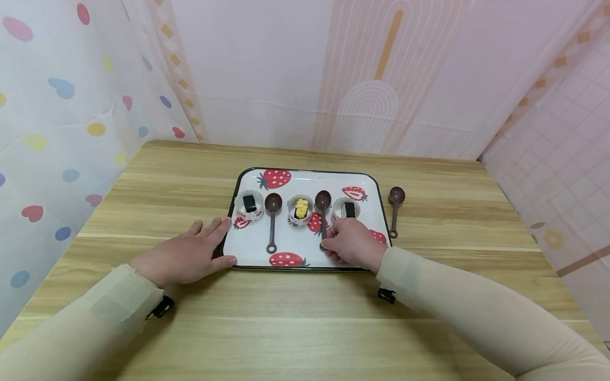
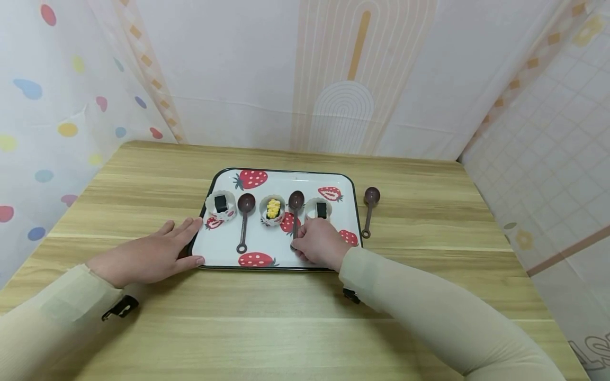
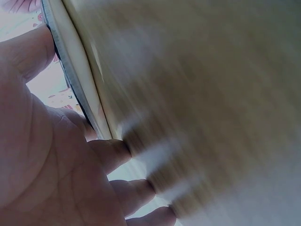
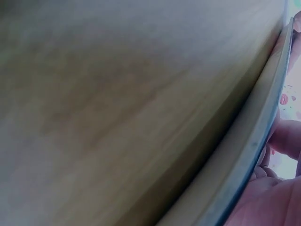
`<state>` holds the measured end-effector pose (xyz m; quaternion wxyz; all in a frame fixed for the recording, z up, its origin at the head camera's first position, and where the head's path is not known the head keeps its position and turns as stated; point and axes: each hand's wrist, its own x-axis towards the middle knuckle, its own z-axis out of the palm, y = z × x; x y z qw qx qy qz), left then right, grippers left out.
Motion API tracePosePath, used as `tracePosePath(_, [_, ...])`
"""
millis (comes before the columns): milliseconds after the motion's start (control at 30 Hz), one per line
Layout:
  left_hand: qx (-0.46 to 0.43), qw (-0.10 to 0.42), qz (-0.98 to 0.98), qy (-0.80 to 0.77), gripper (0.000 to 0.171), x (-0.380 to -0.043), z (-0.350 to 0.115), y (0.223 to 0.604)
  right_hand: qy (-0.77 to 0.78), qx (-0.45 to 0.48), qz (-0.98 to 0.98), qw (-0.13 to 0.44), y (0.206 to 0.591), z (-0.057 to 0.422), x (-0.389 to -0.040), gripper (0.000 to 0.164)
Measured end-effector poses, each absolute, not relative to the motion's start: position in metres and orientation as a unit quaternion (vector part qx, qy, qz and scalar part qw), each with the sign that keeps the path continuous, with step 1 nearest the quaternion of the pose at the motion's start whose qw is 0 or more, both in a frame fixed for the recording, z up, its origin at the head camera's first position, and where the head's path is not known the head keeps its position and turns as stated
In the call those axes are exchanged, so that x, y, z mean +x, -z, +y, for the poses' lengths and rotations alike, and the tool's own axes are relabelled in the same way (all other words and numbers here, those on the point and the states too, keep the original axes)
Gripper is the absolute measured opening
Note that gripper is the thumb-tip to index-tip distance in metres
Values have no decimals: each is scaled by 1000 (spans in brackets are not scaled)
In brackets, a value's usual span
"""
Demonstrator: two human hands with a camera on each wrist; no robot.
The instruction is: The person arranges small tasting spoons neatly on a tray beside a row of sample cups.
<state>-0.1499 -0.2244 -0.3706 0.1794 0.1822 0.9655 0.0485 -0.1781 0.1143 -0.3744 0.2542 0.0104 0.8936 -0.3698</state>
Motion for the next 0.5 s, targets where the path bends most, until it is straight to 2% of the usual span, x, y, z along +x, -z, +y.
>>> tracePosePath(500, [181, 180, 966, -50, 99, -150, -225, 371, 353, 10, 901, 252, 374, 110, -177, 22])
